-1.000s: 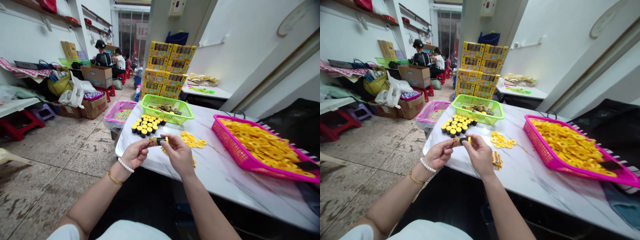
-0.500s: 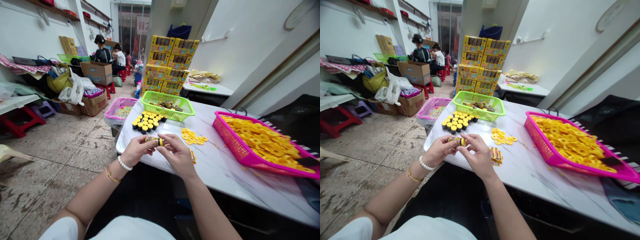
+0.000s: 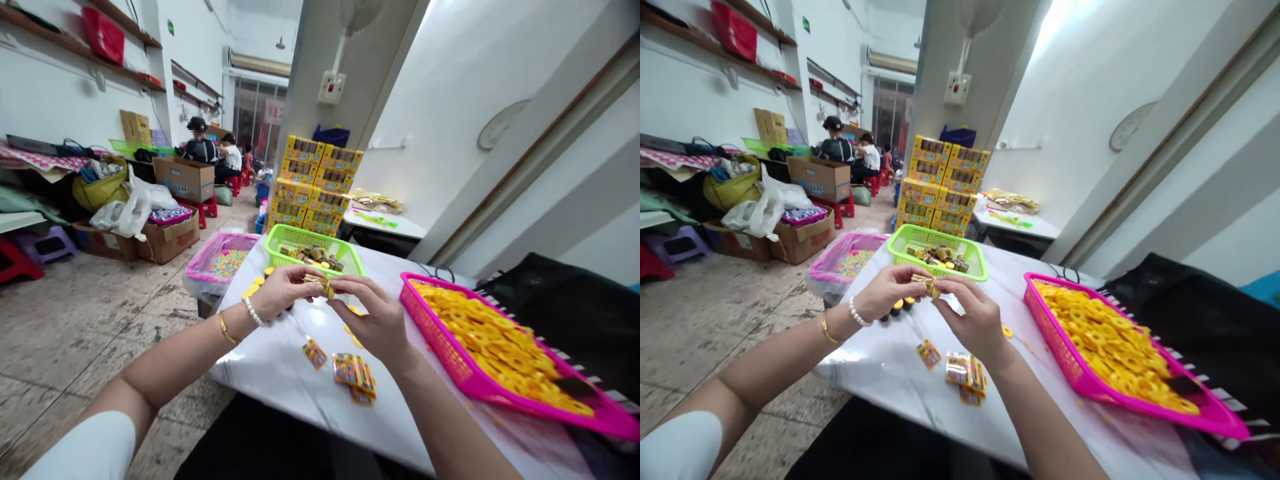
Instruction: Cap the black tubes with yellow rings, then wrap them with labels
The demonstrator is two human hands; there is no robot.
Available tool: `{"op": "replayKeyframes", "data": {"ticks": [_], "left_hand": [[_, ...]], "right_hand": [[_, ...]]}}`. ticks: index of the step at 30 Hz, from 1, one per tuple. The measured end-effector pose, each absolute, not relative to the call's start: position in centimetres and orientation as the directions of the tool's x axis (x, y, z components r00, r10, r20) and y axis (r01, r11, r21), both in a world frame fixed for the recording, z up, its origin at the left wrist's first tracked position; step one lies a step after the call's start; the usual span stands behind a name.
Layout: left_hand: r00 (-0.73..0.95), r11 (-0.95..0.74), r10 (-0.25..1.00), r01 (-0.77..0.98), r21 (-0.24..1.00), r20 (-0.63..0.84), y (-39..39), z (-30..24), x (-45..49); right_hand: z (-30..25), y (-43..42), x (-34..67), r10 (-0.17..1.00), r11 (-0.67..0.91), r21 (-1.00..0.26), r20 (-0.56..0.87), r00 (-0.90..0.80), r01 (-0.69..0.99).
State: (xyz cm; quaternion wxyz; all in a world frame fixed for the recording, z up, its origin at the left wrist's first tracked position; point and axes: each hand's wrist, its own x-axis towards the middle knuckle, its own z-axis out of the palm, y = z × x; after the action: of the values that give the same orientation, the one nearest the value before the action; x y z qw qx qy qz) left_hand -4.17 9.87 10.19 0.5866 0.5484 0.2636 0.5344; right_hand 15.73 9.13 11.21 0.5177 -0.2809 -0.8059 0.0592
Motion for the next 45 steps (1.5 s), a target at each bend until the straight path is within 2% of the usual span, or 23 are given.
{"op": "replayKeyframes", "data": {"ticks": [3, 5, 8, 11, 13, 15, 17, 19, 21, 24, 26, 28, 31, 36, 42, 45], "left_hand": [[0.161, -0.410, 0.876, -0.250, 0.877, 0.455, 11.8, 9.6, -2.8], [0.135, -0.422, 0.882, -0.205, 0.883, 0.452, 12.5, 8.2, -2.2], [0.209, -0.227, 0.938, -0.239, 0.944, 0.278, 12.5, 6.1, -2.1], [0.272, -0.066, 0.953, -0.244, 0.968, 0.133, 11.8, 5.2, -2.3], [0.227, -0.099, 0.962, -0.228, 0.969, 0.152, 11.5, 5.4, -2.2], [0.159, -0.203, 0.960, -0.178, 0.963, 0.231, 11.3, 5.8, -2.0], [0.166, -0.221, 0.953, -0.185, 0.958, 0.252, 11.4, 5.9, -1.9], [0.202, -0.126, 0.964, -0.212, 0.969, 0.170, 11.5, 5.9, -1.9], [0.242, -0.019, 0.968, -0.201, 0.979, 0.069, 11.8, 5.6, -2.1], [0.297, 0.005, 0.954, -0.158, 0.987, 0.043, 12.2, 5.3, -2.4], [0.298, -0.046, 0.950, -0.162, 0.986, 0.093, 12.4, 5.2, -2.4], [0.263, -0.085, 0.956, -0.177, 0.981, 0.130, 12.4, 5.3, -2.3], [0.286, -0.047, 0.952, -0.203, 0.978, 0.106, 12.6, 5.2, -2.2], [0.356, 0.019, 0.931, -0.264, 0.964, 0.079, 12.8, 4.6, -2.1], [0.275, -0.081, 0.949, -0.265, 0.961, 0.156, 12.8, 4.6, -2.0], [0.284, -0.043, 0.953, -0.217, 0.975, 0.106, 12.9, 4.7, -2.2]], "right_hand": [[10.5, 12.0, 16.6, 0.733, 0.680, -0.683, 0.645, -0.216, 0.267], [8.9, 13.1, 17.1, 0.817, 0.571, -0.801, 0.534, -0.217, 0.179], [6.0, 13.0, 17.6, 0.795, 0.604, -0.782, 0.579, -0.182, 0.152], [4.2, 11.8, 17.1, 0.764, 0.644, -0.729, 0.631, -0.136, 0.233], [3.9, 11.3, 16.4, 0.824, 0.564, -0.793, 0.558, -0.099, 0.229], [3.9, 11.3, 15.7, 0.909, 0.416, -0.900, 0.412, -0.056, 0.128], [4.1, 11.5, 15.3, 0.948, 0.315, -0.948, 0.312, -0.062, 0.042], [4.1, 11.6, 15.3, 0.942, 0.328, -0.945, 0.325, -0.076, 0.020], [4.0, 11.6, 15.6, 0.900, 0.435, -0.899, 0.431, -0.069, 0.056], [3.6, 11.5, 16.0, 0.824, 0.565, -0.811, 0.563, -0.065, 0.153], [3.4, 11.5, 16.1, 0.853, 0.521, -0.841, 0.518, -0.062, 0.143], [3.3, 11.6, 16.0, 0.915, 0.403, -0.913, 0.400, -0.059, 0.066], [3.4, 11.9, 15.9, 0.956, 0.278, -0.960, 0.278, -0.089, -0.015], [3.3, 12.1, 16.1, 0.943, 0.317, -0.948, 0.319, -0.094, -0.030], [3.0, 12.1, 15.7, 0.982, 0.149, -0.986, 0.157, -0.103, -0.079], [3.3, 12.2, 15.9, 0.975, 0.165, -0.979, 0.180, -0.128, -0.119]]}}
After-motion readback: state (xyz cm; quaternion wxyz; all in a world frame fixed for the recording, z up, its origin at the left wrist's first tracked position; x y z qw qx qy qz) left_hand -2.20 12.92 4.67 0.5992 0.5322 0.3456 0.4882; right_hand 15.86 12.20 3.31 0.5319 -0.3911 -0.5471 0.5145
